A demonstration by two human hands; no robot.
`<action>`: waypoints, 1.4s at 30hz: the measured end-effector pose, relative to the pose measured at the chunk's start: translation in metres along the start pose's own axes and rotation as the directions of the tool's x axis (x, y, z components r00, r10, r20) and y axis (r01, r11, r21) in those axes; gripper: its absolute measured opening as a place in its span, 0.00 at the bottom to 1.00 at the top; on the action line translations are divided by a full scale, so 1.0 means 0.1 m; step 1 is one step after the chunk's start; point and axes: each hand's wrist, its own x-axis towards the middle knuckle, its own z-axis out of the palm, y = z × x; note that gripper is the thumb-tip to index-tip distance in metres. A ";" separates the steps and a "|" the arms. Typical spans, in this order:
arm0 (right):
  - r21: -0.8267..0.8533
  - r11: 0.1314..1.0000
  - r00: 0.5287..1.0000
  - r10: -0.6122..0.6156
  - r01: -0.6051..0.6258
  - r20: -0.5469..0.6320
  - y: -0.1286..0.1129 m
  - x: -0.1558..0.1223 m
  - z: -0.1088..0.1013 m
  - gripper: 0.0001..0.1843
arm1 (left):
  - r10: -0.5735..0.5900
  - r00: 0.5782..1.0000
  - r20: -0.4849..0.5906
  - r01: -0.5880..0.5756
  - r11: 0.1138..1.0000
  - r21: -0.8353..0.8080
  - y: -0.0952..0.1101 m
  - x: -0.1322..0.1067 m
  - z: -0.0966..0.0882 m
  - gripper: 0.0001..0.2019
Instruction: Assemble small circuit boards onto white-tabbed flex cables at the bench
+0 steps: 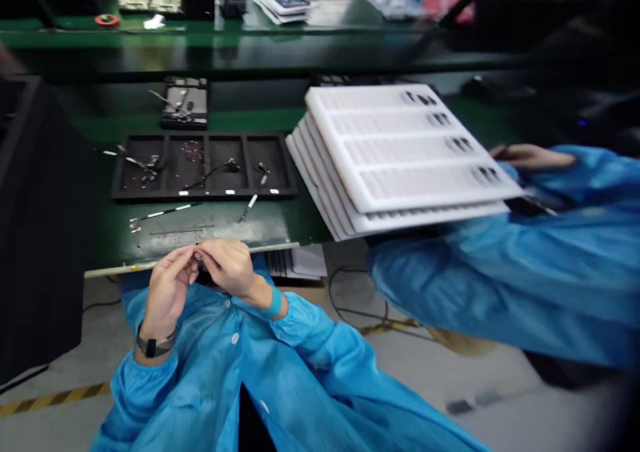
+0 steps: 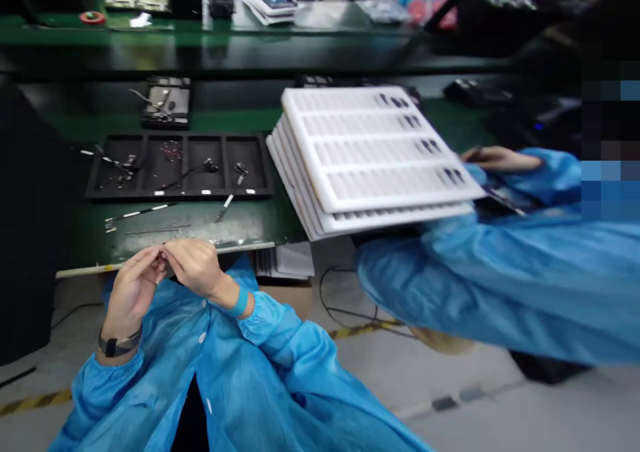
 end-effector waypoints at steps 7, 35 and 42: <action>0.342 0.799 0.838 0.542 -0.495 -0.053 -0.05 -0.39 -0.30 0.10 | 0.065 0.989 0.131 -0.098 0.959 0.265 -0.29 -0.04 0.18 0.11; -0.035 0.051 0.057 0.972 -0.998 -0.228 2.04 -2.70 -1.25 0.10 | -0.065 0.877 0.477 -0.377 0.522 0.765 -0.87 0.00 0.10 0.10; -0.267 0.171 0.245 0.929 -0.949 -0.277 1.79 -2.70 -1.17 0.09 | -0.025 0.895 0.446 -0.367 0.525 0.768 -0.81 -0.01 0.02 0.09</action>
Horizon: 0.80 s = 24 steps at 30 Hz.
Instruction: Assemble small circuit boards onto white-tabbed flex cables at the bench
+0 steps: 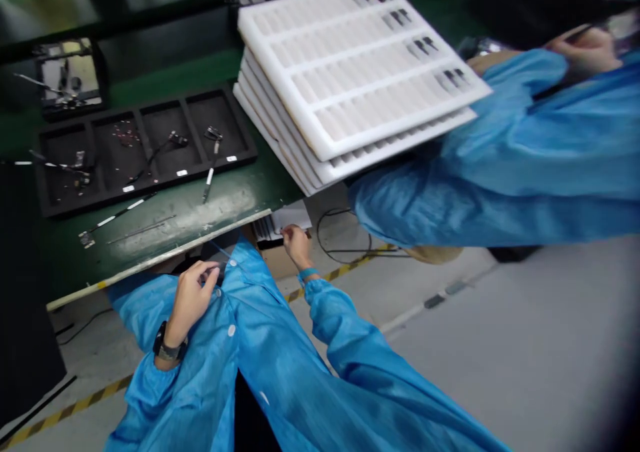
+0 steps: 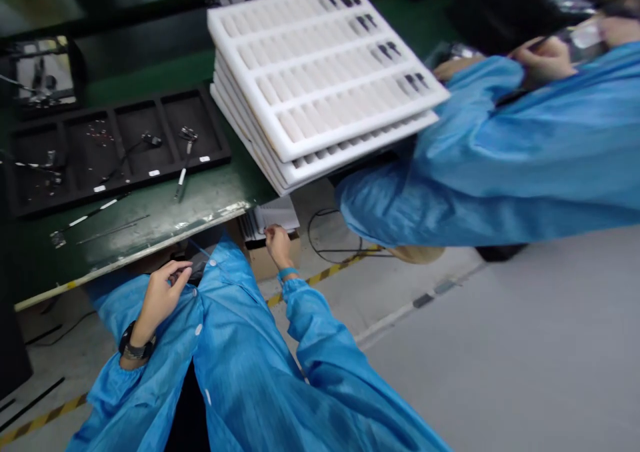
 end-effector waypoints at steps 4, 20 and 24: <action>-0.071 0.991 0.993 -0.113 0.111 -0.025 -0.02 -0.15 0.05 0.12 | 0.051 0.997 -0.064 -0.050 0.999 0.012 0.23 -0.05 -0.21 0.09; 0.058 0.801 0.706 -0.489 0.596 -0.512 -1.45 -0.69 -0.70 0.12 | 0.447 0.890 -0.090 -0.306 0.732 0.608 0.80 2.15 -1.38 0.19; 0.197 0.635 0.633 -0.589 0.747 -0.503 -2.35 -0.78 -0.76 0.05 | 0.321 0.934 0.157 -0.336 0.640 0.691 0.81 2.83 -1.38 0.23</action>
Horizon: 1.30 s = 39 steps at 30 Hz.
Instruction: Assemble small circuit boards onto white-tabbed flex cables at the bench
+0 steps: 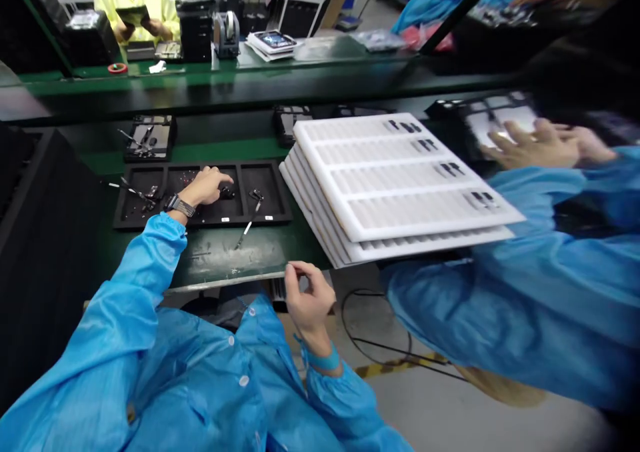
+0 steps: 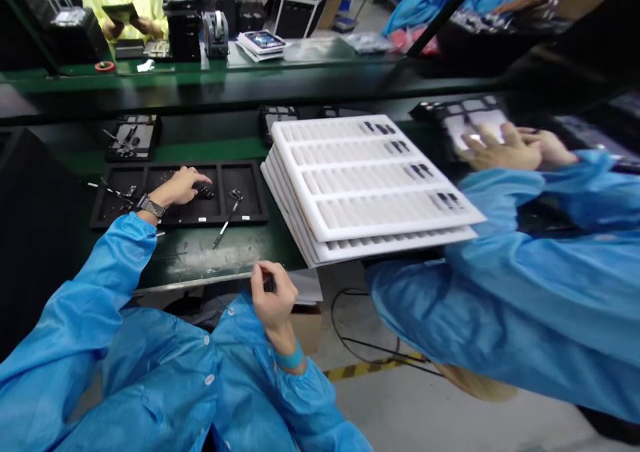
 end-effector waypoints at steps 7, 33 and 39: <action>0.228 0.973 0.973 -0.073 0.022 0.218 -0.24 0.92 0.59 0.05 | 0.019 0.992 0.123 -0.006 0.995 -0.102 -0.10 0.15 -0.10 0.04; 0.463 0.878 0.767 -0.381 0.124 0.516 -0.08 1.37 1.67 0.06 | -0.158 0.982 -0.104 0.068 0.809 -0.584 0.23 -0.91 -0.16 0.29; 0.455 0.882 0.748 -0.383 0.123 0.542 -0.07 1.33 1.67 0.04 | -0.129 0.990 -0.062 0.054 0.736 -0.675 0.19 -0.98 -0.15 0.18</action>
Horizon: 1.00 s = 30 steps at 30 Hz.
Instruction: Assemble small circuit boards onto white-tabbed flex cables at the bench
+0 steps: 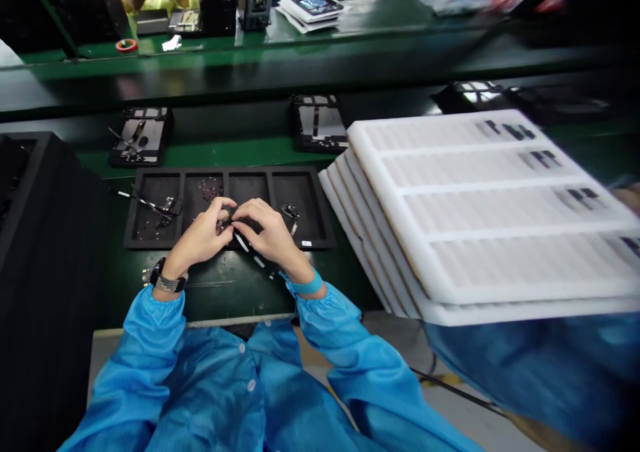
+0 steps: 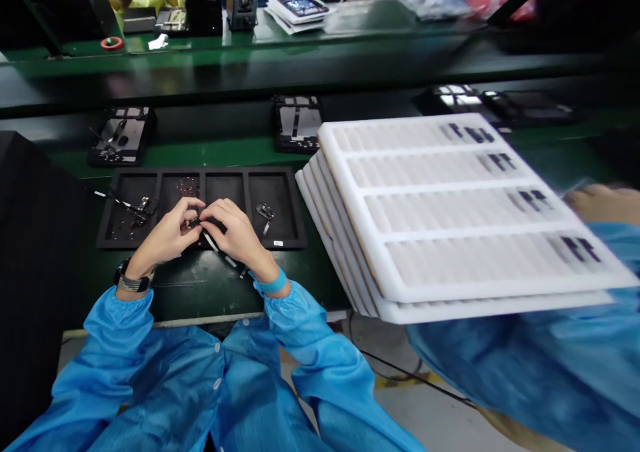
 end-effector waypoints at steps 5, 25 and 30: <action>0.071 0.995 0.997 0.070 -0.068 -0.024 -0.01 -0.01 0.04 0.04 | -0.054 0.999 -0.007 0.051 0.976 -0.214 -0.05 -0.01 -0.03 0.12; 0.003 0.999 0.992 -0.054 0.054 0.113 -0.10 0.02 -0.04 0.06 | -0.121 0.976 0.181 0.171 0.940 -0.295 -0.04 -0.09 -0.08 0.22; -0.004 1.000 0.985 -0.026 0.027 0.169 -0.11 0.04 -0.01 0.04 | -0.133 0.978 0.162 0.168 0.959 -0.228 -0.04 -0.11 -0.10 0.23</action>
